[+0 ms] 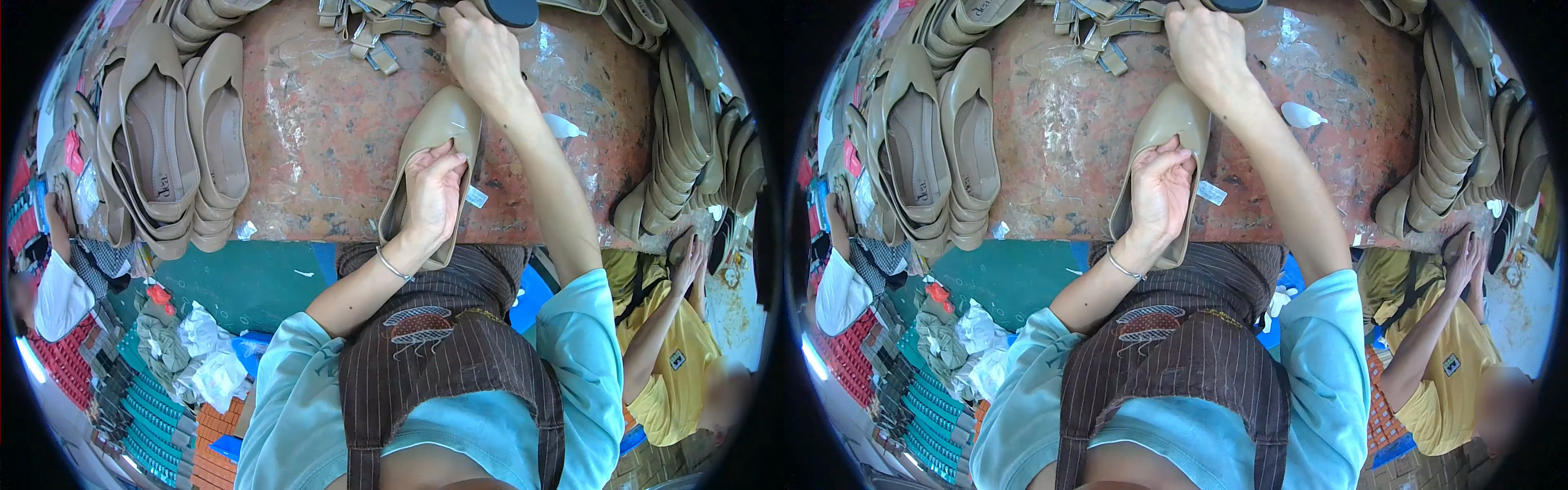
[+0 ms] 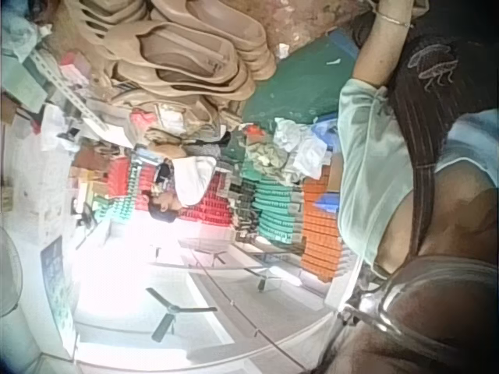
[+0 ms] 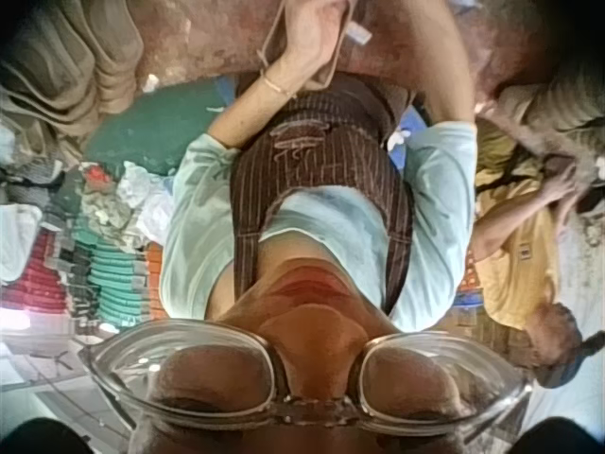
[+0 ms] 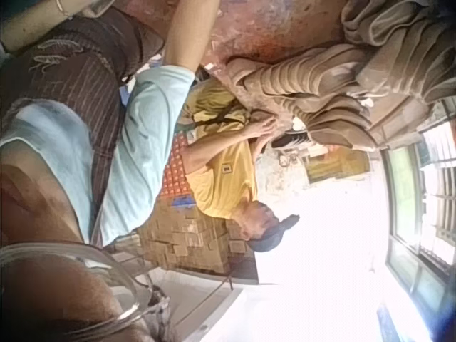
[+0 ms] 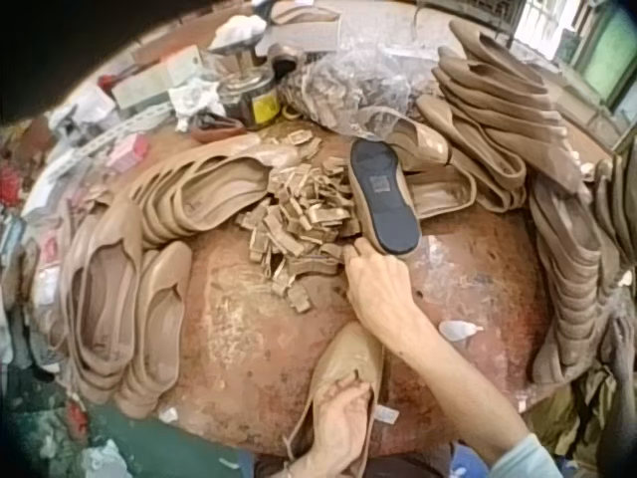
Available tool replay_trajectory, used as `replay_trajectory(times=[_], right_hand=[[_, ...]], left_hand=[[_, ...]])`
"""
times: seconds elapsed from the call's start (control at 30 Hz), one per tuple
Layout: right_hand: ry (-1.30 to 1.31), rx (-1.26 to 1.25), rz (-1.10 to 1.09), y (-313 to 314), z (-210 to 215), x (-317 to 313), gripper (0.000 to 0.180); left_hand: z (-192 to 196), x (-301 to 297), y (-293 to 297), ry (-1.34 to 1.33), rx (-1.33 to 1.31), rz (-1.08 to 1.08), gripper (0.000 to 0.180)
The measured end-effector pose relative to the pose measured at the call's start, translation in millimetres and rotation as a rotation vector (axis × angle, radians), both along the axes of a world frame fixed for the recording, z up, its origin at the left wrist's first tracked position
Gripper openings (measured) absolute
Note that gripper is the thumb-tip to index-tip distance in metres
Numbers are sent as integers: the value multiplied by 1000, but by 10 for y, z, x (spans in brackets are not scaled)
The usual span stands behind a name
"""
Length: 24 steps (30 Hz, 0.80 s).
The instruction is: Applying glue and attaching decorative buckles to leather flat shoes on an assembly line.
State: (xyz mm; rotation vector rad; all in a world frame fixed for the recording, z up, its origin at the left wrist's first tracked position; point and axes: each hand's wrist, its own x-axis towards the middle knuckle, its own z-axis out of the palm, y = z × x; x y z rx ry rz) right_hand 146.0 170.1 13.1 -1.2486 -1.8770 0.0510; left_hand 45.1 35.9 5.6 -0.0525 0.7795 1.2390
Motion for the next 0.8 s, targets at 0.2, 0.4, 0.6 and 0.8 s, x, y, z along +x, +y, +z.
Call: replay_trajectory(times=[0.2, 0.4, 0.6, 0.8], right_hand=[[-46, -308, -82, -396, 294, 214, 16], [1127, -951, -24, -1112, 370, 248, 10], [1161, -1003, -110, -1153, 195, 143, 10], [1084, -1012, -144, -1094, 132, 140, 12]], left_hand=[[-60, -38, -42, -7, -8, -3, 16], [-51, -33, 8, 73, 41, -79, 28], [-26, -63, 13, 14, 92, -137, 31], [17, -23, 17, 20, 59, -62, 26]])
